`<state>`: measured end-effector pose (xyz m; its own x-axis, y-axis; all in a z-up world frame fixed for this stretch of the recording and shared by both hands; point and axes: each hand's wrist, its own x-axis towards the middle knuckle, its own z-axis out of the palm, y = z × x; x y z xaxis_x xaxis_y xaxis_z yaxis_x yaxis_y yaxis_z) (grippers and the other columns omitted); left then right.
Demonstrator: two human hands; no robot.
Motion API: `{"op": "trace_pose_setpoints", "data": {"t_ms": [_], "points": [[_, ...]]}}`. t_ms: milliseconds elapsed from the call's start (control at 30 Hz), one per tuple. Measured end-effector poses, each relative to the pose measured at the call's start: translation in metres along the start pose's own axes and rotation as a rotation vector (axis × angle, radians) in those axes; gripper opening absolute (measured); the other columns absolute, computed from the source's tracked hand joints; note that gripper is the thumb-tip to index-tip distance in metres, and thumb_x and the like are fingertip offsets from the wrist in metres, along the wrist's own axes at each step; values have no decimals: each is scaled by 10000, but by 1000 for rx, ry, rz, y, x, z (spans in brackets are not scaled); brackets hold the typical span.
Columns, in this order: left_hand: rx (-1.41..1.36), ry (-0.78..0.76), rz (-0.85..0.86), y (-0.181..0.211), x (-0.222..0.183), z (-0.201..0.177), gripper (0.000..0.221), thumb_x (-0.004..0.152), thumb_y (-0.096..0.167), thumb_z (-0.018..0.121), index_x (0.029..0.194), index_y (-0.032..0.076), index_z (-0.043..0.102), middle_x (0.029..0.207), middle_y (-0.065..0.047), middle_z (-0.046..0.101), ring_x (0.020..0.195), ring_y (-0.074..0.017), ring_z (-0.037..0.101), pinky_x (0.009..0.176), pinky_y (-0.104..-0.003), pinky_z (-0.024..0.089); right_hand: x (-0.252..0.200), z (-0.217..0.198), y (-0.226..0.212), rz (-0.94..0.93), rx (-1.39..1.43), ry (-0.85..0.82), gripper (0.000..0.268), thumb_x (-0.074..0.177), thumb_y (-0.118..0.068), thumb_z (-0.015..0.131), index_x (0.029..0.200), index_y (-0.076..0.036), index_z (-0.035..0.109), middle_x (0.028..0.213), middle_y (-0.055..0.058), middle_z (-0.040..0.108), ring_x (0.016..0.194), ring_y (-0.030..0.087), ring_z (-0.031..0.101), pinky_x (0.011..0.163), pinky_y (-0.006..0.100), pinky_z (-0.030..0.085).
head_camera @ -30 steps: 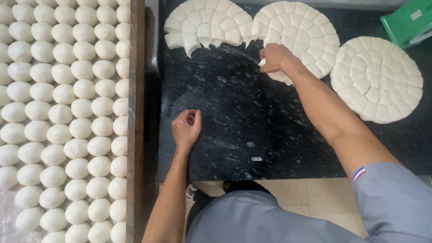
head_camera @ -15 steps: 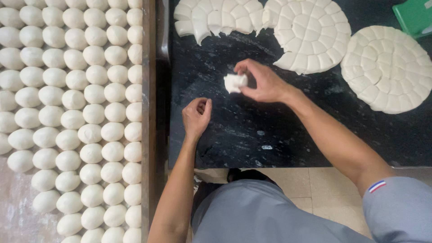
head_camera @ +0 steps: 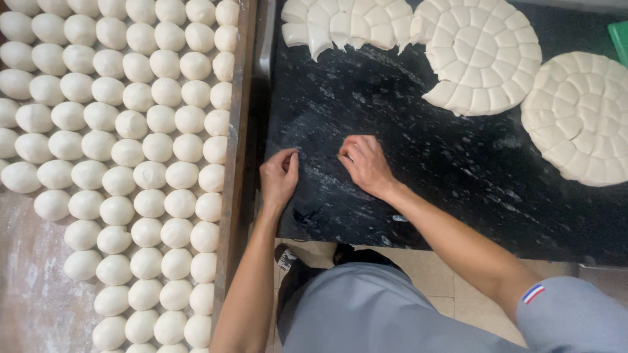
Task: The person picks up dough balls from a wooden tray and places them onto a countertop, then pulls pieces of dough from a larger mass and rolls them into balls by hand.
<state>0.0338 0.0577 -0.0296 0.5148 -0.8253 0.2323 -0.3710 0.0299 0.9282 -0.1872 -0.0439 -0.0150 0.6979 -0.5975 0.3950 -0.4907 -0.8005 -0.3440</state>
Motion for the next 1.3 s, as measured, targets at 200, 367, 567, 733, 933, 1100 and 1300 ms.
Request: {"op": "trace_pose_setpoints", "data": {"t_ms": [200, 367, 567, 733, 933, 1100, 1300], "points": [[11, 48, -22, 12, -4, 0, 159, 914, 132, 748, 985, -9, 751, 765, -109, 735, 637, -140, 696, 595, -274, 539, 84, 0, 55, 229, -141, 208, 374, 905, -363, 837, 1033, -67, 647, 1096, 137, 591, 1046, 339, 518, 880, 467, 422], [29, 43, -1, 23, -4, -2, 140, 903, 123, 767, 960, -4, 753, 730, -92, 701, 599, -130, 654, 565, -270, 508, 79, 27, 12, 233, 76, 52, 392, 876, -376, 843, 977, -62, 632, 1021, 114, 609, 1054, 331, 533, 911, 449, 425], [12, 41, -12, 23, -4, -2, 153, 892, 126, 774, 967, -6, 753, 728, -89, 702, 591, -125, 656, 543, -269, 503, 2, -15, 32, -25, 1, -116, 183, 911, -253, 754, 1000, -105, 693, 1129, 111, 620, 1115, 289, 535, 940, 448, 400], [28, 45, 10, 22, -2, 1, 146, 889, 127, 781, 941, -6, 749, 754, -93, 714, 595, -127, 666, 547, -265, 511, 84, 9, 60, 264, -16, 195, 201, 939, -244, 794, 1001, -78, 699, 1100, 99, 615, 1076, 318, 533, 946, 443, 420], [21, 48, 19, 24, -4, -2, 151, 888, 126, 783, 947, -9, 747, 774, -93, 720, 603, -116, 670, 550, -254, 512, 43, 15, 8, 54, 95, 76, 200, 904, -235, 795, 926, -81, 670, 1105, 82, 642, 1121, 313, 540, 969, 450, 425], [-16, 38, -20, 23, -4, -1, 165, 885, 127, 787, 956, -15, 741, 751, -88, 705, 586, -110, 654, 536, -250, 501, 28, -8, 65, 63, -19, 23, 192, 918, -212, 768, 1000, -63, 679, 1104, 134, 612, 1071, 338, 535, 911, 471, 412], [38, 28, -6, 23, -3, -1, 167, 882, 129, 796, 955, -13, 745, 733, -91, 698, 579, -109, 645, 532, -254, 493, 98, 40, 58, 262, 57, 211, 238, 899, -232, 846, 919, -80, 664, 1018, 113, 637, 1024, 329, 544, 901, 458, 437]]}}
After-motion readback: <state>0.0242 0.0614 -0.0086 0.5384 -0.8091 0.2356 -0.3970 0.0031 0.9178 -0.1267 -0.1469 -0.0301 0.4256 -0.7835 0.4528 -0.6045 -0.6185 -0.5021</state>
